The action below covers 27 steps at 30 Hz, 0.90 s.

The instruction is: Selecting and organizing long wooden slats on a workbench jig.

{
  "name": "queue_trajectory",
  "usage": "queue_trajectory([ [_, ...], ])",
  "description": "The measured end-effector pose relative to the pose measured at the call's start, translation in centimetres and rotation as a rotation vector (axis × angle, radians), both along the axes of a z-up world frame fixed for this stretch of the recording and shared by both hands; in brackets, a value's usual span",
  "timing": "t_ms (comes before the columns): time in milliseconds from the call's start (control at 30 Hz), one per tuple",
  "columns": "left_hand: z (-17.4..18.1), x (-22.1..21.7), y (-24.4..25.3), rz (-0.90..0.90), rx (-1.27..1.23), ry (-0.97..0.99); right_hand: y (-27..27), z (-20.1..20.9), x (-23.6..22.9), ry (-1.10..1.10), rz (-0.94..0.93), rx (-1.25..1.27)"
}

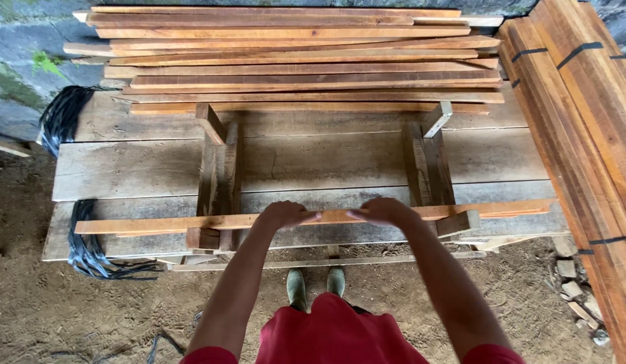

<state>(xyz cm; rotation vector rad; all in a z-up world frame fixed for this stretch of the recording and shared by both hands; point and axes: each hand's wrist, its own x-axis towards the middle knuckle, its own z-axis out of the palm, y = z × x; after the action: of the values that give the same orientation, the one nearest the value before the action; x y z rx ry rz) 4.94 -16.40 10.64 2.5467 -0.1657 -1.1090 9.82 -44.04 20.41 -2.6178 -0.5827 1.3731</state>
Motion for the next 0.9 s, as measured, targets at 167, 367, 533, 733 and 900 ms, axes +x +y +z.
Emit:
queue_trajectory([
  [167,0.6,-0.5,0.1,0.055,0.063,-0.011,-0.2,-4.3,0.8,-0.022,0.036,-0.016],
  [367,-0.2,-0.1,0.0,0.057,0.069,-0.008,-1.0,-5.3,0.9,-0.068,0.053,-0.005],
  [533,-0.7,0.2,-0.1,0.061,0.073,-0.009,-1.3,-5.3,1.1,-0.067,0.032,0.04],
  [733,-0.5,0.3,-1.1,0.155,0.094,0.035,-1.9,-8.8,1.9,-0.135,0.023,0.03],
  [900,1.2,0.3,-1.6,0.196,0.084,0.095,-2.4,-11.1,4.1,-0.05,-0.181,0.174],
])
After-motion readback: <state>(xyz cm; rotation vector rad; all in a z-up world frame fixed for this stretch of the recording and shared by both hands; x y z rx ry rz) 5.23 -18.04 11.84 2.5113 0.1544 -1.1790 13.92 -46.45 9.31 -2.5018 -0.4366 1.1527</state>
